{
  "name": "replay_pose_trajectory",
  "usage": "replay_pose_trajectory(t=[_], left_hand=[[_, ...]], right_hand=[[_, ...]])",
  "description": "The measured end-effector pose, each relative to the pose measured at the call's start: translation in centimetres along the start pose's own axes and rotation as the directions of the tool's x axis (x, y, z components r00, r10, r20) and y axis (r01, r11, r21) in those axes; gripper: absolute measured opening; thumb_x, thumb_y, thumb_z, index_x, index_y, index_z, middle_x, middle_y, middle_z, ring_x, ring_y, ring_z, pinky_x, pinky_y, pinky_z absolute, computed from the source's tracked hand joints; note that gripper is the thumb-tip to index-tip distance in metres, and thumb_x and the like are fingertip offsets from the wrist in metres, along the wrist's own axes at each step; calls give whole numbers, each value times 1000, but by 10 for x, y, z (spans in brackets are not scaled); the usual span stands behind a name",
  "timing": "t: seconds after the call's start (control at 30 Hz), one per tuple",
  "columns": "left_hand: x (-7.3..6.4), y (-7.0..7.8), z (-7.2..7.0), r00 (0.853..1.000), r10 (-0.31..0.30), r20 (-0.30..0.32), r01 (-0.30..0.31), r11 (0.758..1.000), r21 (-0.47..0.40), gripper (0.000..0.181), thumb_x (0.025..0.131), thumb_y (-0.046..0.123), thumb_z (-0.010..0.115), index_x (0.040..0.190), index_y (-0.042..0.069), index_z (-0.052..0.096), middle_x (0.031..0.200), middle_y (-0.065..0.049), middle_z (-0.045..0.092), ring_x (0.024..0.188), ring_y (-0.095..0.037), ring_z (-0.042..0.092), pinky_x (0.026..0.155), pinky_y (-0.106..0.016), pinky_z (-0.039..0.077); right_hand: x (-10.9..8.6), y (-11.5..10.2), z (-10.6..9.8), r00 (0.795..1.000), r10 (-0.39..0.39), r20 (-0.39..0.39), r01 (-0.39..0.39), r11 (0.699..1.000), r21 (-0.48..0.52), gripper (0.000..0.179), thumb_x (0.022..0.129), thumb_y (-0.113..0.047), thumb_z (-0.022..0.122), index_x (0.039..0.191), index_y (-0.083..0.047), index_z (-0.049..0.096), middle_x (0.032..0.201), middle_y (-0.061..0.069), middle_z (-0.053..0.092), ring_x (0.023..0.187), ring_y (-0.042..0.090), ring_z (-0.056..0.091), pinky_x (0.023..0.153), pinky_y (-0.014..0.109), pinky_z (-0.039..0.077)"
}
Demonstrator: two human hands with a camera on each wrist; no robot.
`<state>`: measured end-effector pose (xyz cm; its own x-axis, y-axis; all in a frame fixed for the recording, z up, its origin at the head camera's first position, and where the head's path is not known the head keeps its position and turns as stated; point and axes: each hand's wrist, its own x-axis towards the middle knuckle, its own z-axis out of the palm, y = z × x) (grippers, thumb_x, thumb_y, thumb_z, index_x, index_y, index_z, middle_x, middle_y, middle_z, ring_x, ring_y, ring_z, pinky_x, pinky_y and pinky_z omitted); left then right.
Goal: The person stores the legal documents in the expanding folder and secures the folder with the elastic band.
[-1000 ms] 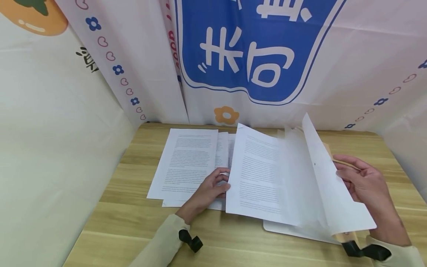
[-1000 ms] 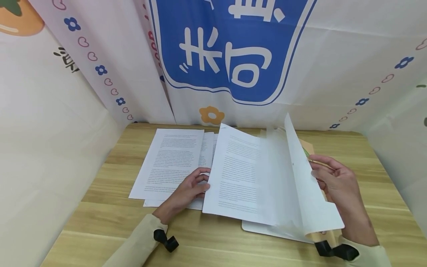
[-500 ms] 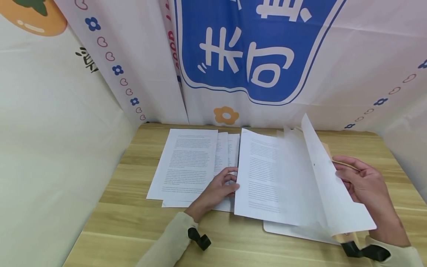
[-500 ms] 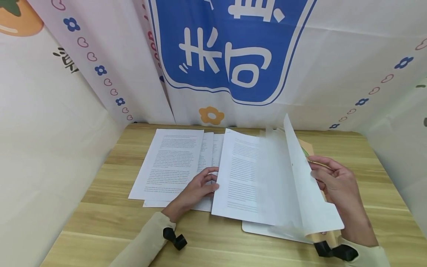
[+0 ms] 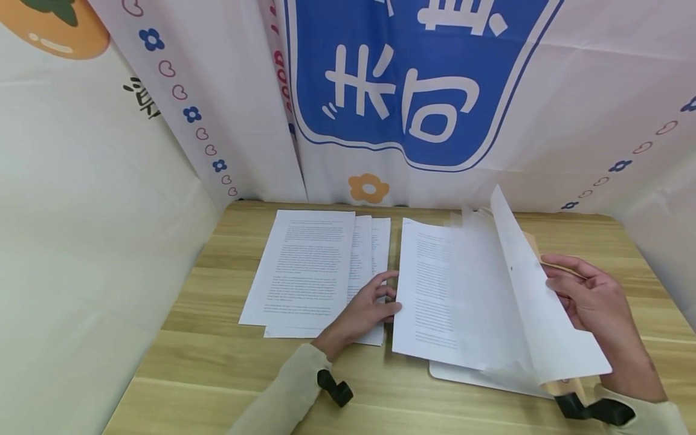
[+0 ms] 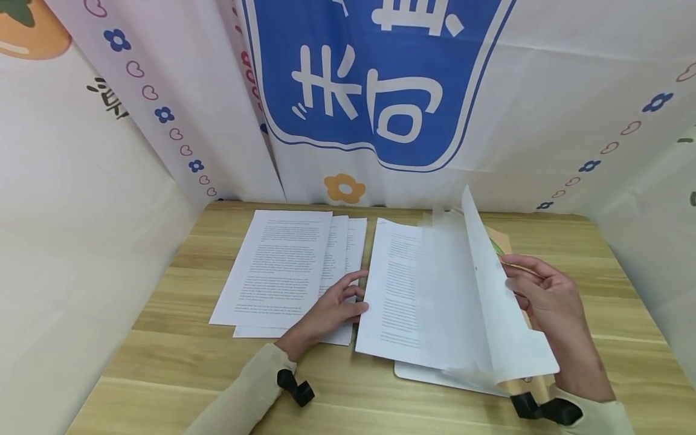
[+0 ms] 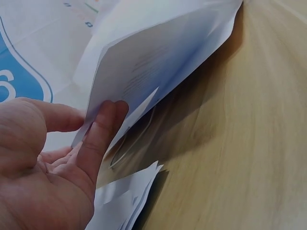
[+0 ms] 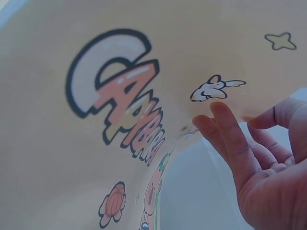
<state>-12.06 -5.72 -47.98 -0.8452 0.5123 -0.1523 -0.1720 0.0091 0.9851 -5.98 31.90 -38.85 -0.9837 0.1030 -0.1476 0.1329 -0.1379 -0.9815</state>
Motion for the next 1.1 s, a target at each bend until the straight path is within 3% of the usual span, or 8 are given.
replay_pose_trajectory(t=[0.1, 0.33, 0.77, 1.1], left_hand=[[2, -1, 3, 1000, 4, 16, -3, 1000, -26, 66, 95, -1, 69, 154, 12, 43, 107, -12, 61, 90, -21, 69, 82, -40, 59], [5, -1, 13, 998, -10, 55, 14, 997, -79, 70, 94, -4, 69, 156, 11, 40, 115, -13, 56, 87, -21, 69, 82, -40, 60], [12, 0, 27, 994, -23, 103, 34, 993, -109, 70, 94, -9, 66, 156, 11, 39, 113, -13, 58, 84, -22, 69, 75, -36, 60], [17, -2, 41, 993, -23, 114, 37, 992, -124, 71, 92, -12, 67, 154, 11, 42, 110, -13, 61, 79, -22, 69, 72, -37, 61]], right_hand=[[1, 0, 1, 1000, -5, 5, 5, 1000, 3, 26, 100, -4, 67, 119, -20, 76, 103, -6, 77, 65, 14, 71, 41, 20, 43], [2, 0, 2, 999, -32, 9, 33, 999, -26, 25, 100, -4, 67, 118, -19, 76, 102, -7, 77, 62, 12, 70, 38, 19, 37], [0, -1, 2, 1000, 3, -20, -4, 999, -38, 24, 101, -8, 67, 119, -21, 75, 102, -9, 77, 66, 14, 71, 43, 20, 46], [1, 0, 3, 1000, -6, 16, 6, 1000, 1, 27, 100, -1, 65, 113, -21, 77, 102, -7, 77, 73, 15, 74, 57, 28, 58]])
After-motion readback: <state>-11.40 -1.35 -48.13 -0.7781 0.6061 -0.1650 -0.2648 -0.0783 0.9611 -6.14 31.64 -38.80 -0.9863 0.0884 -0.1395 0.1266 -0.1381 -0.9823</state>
